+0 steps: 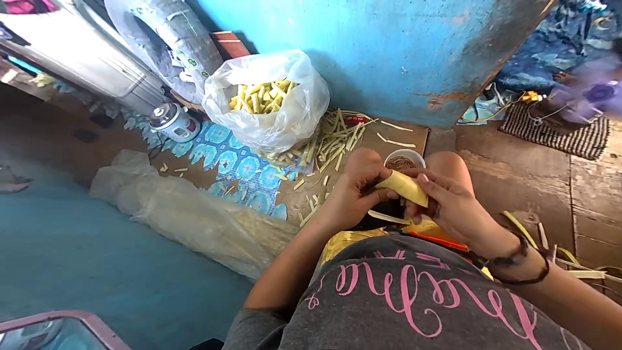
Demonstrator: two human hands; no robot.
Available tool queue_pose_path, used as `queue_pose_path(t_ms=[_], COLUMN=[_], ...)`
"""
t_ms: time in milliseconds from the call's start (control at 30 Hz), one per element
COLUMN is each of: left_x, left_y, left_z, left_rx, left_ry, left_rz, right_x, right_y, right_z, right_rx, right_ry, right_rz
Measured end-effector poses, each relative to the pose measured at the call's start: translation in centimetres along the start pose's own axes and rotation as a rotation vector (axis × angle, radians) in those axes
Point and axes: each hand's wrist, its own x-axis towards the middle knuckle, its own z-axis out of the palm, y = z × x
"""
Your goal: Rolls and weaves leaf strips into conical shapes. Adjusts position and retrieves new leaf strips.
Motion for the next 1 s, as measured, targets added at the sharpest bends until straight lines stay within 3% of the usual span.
queue_pose_path(t_ms=[67,100,133,233,267,367,400,433,533,567,667,700,733,833,867,1000], left_x=[0.0,0.0,0.1,0.1,0.0,0.1,0.1,0.1,0.1,0.1,0.1,0.1,0.2,0.0,0.0,0.1], left_y=[-0.1,-0.1,-0.1,-0.2,-0.3,-0.4,-0.4,-0.3,-0.5,-0.5,-0.7,-0.7,-0.7,-0.7,-0.7,-0.6], left_z=[-0.1,-0.2,-0.3,-0.4,-0.4,-0.4,-0.4,-0.5,-0.5,-0.5,-0.5,-0.6,-0.6,-0.7,-0.7,-0.6], left_rx=[-0.037,-0.036,-0.025,0.034,0.033,-0.010,-0.016,-0.014,0.040,0.036,-0.003,-0.014,-0.015,0.032,0.031,-0.029], left_ry=[0.020,0.021,0.010,-0.027,-0.031,-0.002,0.004,0.000,-0.018,-0.017,0.023,0.031,0.029,0.005,0.006,0.041], left_rz=[-0.010,-0.014,-0.012,0.007,0.007,-0.010,-0.022,-0.035,-0.028,-0.022,-0.020,-0.024,-0.024,-0.007,-0.011,-0.057], right_x=[0.0,0.0,-0.1,-0.2,-0.2,-0.4,-0.4,-0.5,-0.5,-0.5,-0.6,-0.6,-0.7,-0.7,-0.7,-0.9], right_y=[1.4,1.8,1.7,0.0,0.1,1.9,2.1,2.0,0.4,0.4,2.3,2.6,2.4,0.4,0.4,3.0], right_z=[-0.2,-0.3,-0.3,0.0,0.0,-0.1,-0.2,-0.2,-0.1,-0.2,-0.6,-0.6,-0.6,-0.3,-0.3,-0.6], right_rx=[-0.476,-0.573,-0.498,0.152,0.141,-0.495,-0.558,-0.454,0.178,0.163,-0.453,-0.527,-0.448,0.187,0.205,-0.500], right_ry=[0.059,0.074,0.058,-0.008,-0.004,0.071,0.083,0.065,0.018,0.026,0.113,0.131,0.118,0.070,0.076,0.110], right_rz=[-0.383,-0.477,-0.423,0.101,0.104,-0.369,-0.437,-0.367,0.114,0.109,-0.348,-0.421,-0.360,0.156,0.171,-0.386])
